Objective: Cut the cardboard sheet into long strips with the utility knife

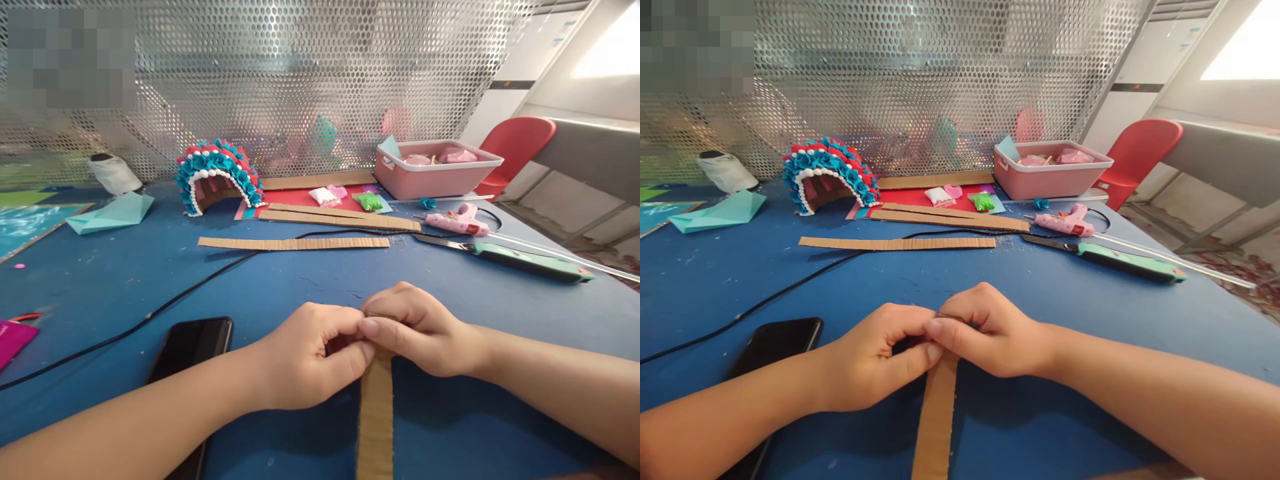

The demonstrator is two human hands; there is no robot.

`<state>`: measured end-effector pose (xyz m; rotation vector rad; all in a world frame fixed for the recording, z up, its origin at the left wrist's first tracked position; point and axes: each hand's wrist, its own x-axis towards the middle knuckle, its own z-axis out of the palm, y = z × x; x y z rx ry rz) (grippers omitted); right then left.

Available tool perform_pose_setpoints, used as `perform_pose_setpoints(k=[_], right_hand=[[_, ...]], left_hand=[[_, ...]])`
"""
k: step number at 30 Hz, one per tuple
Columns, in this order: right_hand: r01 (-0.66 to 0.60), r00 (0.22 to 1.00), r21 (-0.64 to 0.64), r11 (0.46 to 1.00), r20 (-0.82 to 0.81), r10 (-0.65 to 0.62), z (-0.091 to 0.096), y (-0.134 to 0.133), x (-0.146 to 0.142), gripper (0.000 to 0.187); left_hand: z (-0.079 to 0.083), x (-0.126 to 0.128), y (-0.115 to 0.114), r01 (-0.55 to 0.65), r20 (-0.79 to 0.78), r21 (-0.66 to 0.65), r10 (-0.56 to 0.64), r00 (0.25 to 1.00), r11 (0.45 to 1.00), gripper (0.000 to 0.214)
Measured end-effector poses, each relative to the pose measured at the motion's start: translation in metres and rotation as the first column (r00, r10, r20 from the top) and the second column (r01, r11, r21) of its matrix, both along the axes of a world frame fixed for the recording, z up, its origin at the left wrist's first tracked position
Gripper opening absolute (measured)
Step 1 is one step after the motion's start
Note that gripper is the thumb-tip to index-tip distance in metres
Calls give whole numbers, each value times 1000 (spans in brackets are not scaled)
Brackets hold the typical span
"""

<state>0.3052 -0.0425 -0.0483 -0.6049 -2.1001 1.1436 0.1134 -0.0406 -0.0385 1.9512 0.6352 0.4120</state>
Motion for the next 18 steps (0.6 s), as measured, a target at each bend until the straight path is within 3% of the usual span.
perform_pose_setpoints(k=[6,9,11,14,18], right_hand=[[64,994,189,980,73,-79,4,-2,0,37],[122,987,148,981,83,-135,8,2,2,41],[225,970,83,971,75,-231,10,7,7,44],[463,886,-23,886,-17,-463,9,18,17,47],[661,662,-211,720,-287,-692,8,37,31,40]], left_hand=[[0,0,1,-31,9,-56,31,999,998,21],[3,0,1,-58,3,-129,59,998,990,25],[5,1,0,-68,-32,-177,63,997,982,28],[8,0,0,-72,-89,-196,56,994,978,27],[13,-2,0,-105,-115,-219,82,990,970,28]])
